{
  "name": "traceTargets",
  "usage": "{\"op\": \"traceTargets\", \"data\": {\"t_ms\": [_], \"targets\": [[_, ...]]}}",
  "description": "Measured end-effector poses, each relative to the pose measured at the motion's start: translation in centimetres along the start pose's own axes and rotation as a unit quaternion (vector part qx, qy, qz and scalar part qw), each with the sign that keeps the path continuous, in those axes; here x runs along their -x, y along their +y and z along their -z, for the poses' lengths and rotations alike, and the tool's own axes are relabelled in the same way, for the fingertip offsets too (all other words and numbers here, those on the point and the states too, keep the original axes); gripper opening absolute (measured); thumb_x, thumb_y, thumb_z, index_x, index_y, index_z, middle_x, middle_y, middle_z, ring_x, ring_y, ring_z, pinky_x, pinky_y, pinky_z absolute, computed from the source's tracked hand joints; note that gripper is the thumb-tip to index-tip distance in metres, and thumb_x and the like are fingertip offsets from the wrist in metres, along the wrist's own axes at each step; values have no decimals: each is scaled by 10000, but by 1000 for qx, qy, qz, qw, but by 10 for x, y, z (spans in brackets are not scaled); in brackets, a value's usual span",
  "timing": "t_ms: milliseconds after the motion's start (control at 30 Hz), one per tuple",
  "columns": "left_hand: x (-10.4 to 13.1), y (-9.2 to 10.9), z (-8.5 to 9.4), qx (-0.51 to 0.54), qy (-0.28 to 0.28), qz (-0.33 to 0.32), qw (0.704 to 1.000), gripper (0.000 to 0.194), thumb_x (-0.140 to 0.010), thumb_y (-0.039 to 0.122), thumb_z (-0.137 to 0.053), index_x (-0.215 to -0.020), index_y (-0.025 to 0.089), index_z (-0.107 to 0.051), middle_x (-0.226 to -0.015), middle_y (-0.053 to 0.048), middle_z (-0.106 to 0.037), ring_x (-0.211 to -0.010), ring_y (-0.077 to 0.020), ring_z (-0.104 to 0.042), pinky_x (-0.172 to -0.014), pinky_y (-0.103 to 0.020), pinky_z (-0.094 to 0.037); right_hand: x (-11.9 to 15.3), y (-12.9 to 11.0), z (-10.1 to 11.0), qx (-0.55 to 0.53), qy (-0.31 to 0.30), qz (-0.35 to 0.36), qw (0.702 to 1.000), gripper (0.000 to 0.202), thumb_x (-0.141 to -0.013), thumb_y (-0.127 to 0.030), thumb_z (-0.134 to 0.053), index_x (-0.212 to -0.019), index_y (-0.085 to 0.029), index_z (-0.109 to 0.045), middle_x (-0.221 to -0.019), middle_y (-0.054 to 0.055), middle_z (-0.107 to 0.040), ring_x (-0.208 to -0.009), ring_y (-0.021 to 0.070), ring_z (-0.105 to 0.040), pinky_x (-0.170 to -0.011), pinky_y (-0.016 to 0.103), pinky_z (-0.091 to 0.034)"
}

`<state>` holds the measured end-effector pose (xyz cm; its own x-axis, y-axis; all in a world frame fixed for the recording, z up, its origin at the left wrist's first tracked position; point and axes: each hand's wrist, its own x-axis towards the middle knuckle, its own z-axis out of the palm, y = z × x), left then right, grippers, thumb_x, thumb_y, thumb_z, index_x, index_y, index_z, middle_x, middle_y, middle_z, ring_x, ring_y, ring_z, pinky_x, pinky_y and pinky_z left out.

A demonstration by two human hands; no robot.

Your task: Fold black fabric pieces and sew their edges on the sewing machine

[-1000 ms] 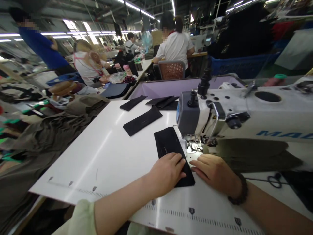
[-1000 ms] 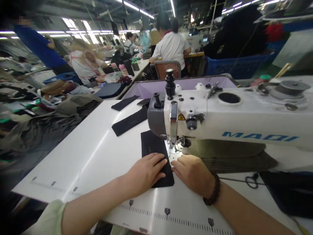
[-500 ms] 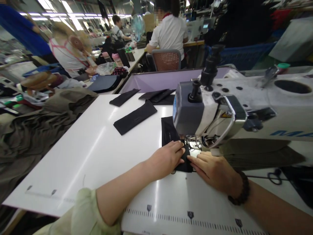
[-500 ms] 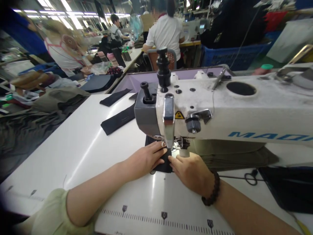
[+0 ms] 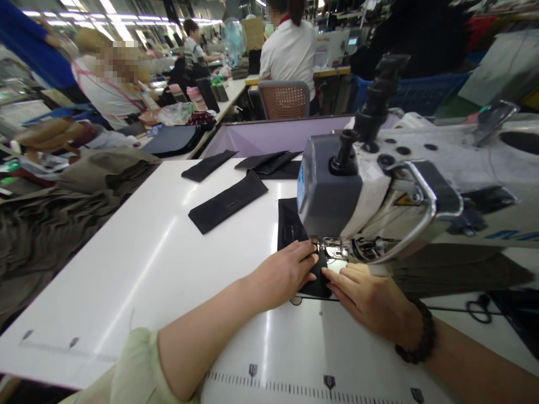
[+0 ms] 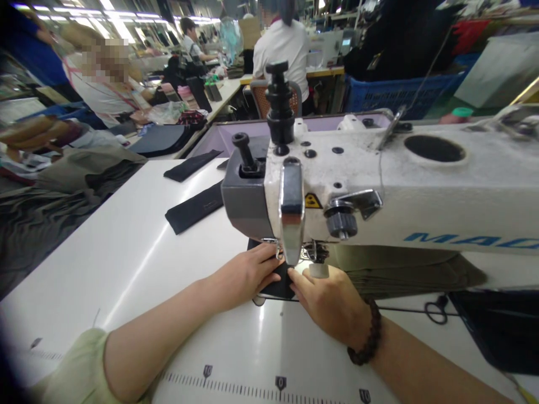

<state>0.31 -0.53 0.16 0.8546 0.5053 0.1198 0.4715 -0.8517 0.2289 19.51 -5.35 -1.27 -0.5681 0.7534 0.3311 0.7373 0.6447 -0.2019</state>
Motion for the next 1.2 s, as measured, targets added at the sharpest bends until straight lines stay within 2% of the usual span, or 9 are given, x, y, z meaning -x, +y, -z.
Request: {"op": "traceTargets", "data": {"t_ms": [167,267,367,467,633,833,1033,1200], "targets": [[-1,-2,-1,-1,12,-5,1000,233,-854,214,-449,-1016,67,-532,-1059,-130,-512,-1060,-216,-453,-893,-304,-412,0,0,-1,3,-1,0,1000,212,-838,-178,-408,-918,-151,-603,-669,37,-617,-623,134,-568,-597,238,-417],[-1,-2,1,-1,17,-18,1000,196,-872,194,-412,-933,90,-567,-1016,-107,-538,-988,-198,-487,-881,-306,-416,-1,1,-1,9,-2,2,1000,230,-849,-186,-396,-949,-138,-597,-674,44,-613,-635,134,-564,-607,240,-412],[3,0,4,4,3,-53,999,247,-897,197,-358,-846,114,-585,-991,-76,-560,-919,-178,-511,-838,-298,-434,-1,0,1,0,8,27,1000,241,-865,-197,-379,-877,-143,-614,-603,20,-575,-580,120,-539,-576,232,-397],[6,2,5,7,-4,-69,998,253,-902,198,-347,-845,114,-579,-964,-68,-571,-902,-171,-518,-810,-284,-442,-1,-1,4,-10,4,44,999,274,-876,-214,-364,-801,-155,-621,-577,13,-559,-551,113,-525,-548,228,-385],[4,0,3,-3,-1,-46,999,219,-890,159,-362,-872,100,-572,-935,-75,-573,-925,-171,-518,-858,-278,-425,0,3,0,9,-2,3,1000,270,-874,-239,-374,-915,-147,-624,-669,47,-619,-645,131,-571,-624,238,-427],[-5,-9,0,1,41,-2,999,193,-871,143,-402,-928,90,-579,-1020,-88,-571,-948,-171,-528,-852,-272,-436,0,6,-8,42,-28,-38,998,269,-854,-242,-410,-1007,-147,-609,-775,79,-644,-755,169,-588,-702,278,-444],[-8,-12,-4,-28,57,30,998,163,-844,135,-453,-940,93,-577,-959,-78,-587,-898,-177,-549,-811,-277,-457,1,6,-10,56,-44,-38,997,298,-853,-268,-413,-1043,-125,-593,-774,94,-644,-756,182,-590,-714,298,-446],[-9,-13,-5,-35,54,30,998,143,-840,131,-456,-904,101,-580,-923,-65,-593,-867,-173,-560,-799,-267,-459,1,7,-10,48,-44,-41,997,302,-857,-262,-408,-1059,-120,-583,-771,93,-647,-746,174,-589,-721,292,-445]]}}
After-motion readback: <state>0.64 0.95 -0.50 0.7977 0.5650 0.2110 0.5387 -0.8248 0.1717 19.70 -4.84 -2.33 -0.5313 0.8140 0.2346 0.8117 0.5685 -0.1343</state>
